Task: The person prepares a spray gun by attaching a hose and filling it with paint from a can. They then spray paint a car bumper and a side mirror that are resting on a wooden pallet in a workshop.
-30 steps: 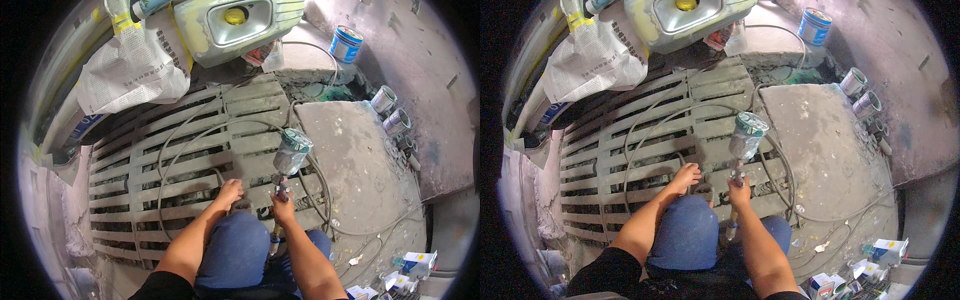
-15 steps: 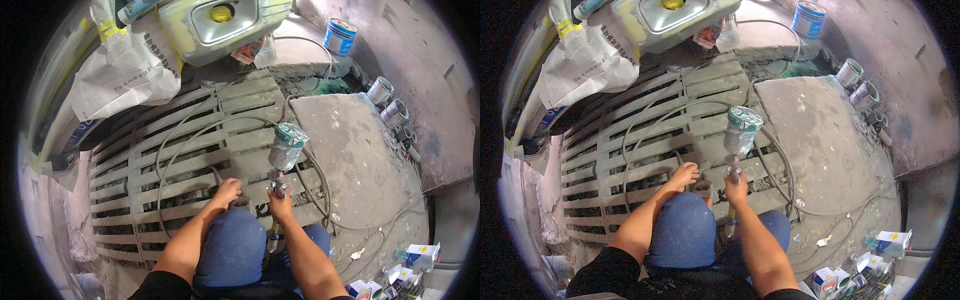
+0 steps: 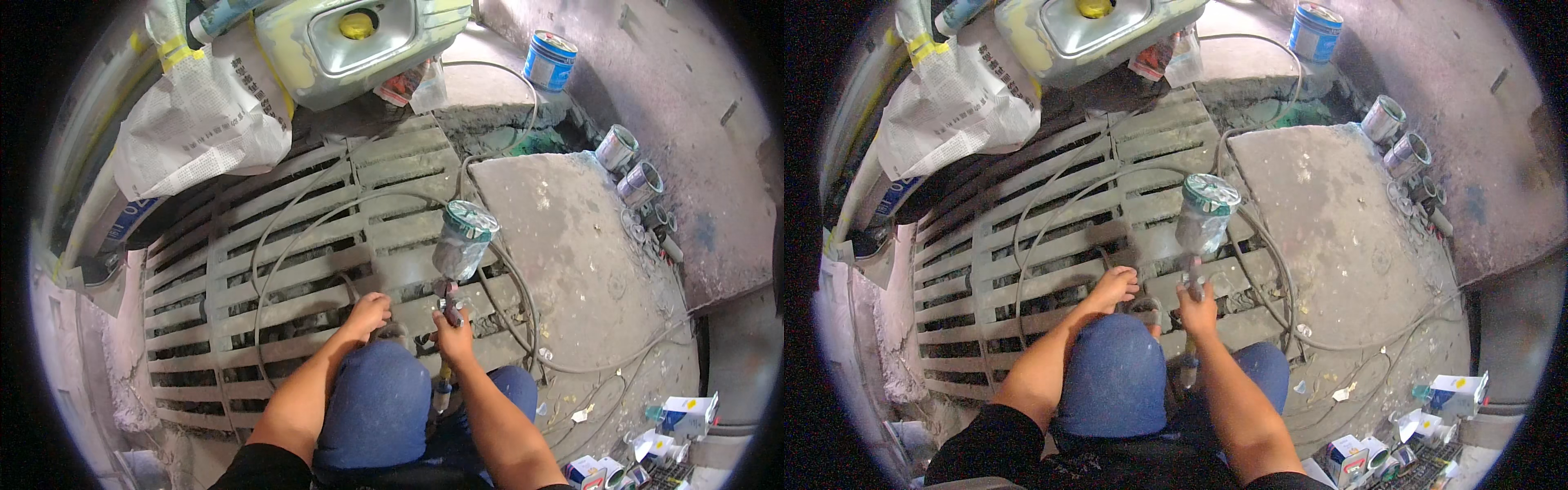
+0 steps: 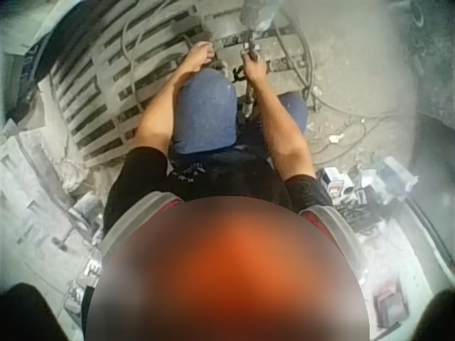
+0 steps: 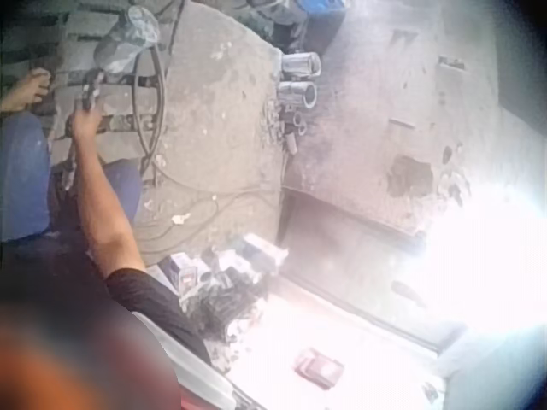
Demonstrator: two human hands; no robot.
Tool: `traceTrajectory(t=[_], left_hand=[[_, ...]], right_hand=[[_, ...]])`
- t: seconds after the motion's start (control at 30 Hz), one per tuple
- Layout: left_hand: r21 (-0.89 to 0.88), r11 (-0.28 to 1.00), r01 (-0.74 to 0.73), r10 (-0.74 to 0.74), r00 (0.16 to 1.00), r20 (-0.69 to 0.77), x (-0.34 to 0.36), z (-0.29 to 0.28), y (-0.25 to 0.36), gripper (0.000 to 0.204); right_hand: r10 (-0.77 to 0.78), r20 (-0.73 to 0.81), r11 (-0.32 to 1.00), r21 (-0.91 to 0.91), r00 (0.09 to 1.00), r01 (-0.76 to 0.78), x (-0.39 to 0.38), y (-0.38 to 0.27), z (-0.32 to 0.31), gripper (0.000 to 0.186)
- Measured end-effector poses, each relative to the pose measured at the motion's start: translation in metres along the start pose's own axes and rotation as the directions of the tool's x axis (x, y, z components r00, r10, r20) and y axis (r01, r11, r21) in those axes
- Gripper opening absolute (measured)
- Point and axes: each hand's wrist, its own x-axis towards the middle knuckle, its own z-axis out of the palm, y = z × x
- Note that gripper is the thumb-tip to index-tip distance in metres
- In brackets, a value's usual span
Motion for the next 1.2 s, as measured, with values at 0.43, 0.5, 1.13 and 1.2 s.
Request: traceTrajectory(t=[0.43,0.5,1.13,1.2], left_hand=[[-0.208,0.900,-0.384,0.401,0.915,0.046,-0.006,-0.010,0.136,0.062],[-0.314,0.848,-0.427,0.468,0.882,0.065,-0.012,-0.018,0.153,0.064],[0.633,0.565,-0.528,0.488,0.833,0.259,-0.182,-0.016,0.115,0.043],[0.706,0.331,-0.626,0.614,0.711,0.342,-0.207,-0.012,0.106,0.044]], right_hand=[[-0.181,0.164,0.982,0.090,0.970,0.168,-0.056,-0.115,-0.013,0.023],[-0.158,0.212,0.987,0.021,0.965,0.157,-0.071,-0.142,-0.019,0.025],[-0.525,0.187,0.827,0.343,0.830,0.445,-0.047,-0.216,0.031,0.020],[-0.571,0.163,0.789,0.379,0.805,0.483,-0.043,-0.224,0.032,0.021]])
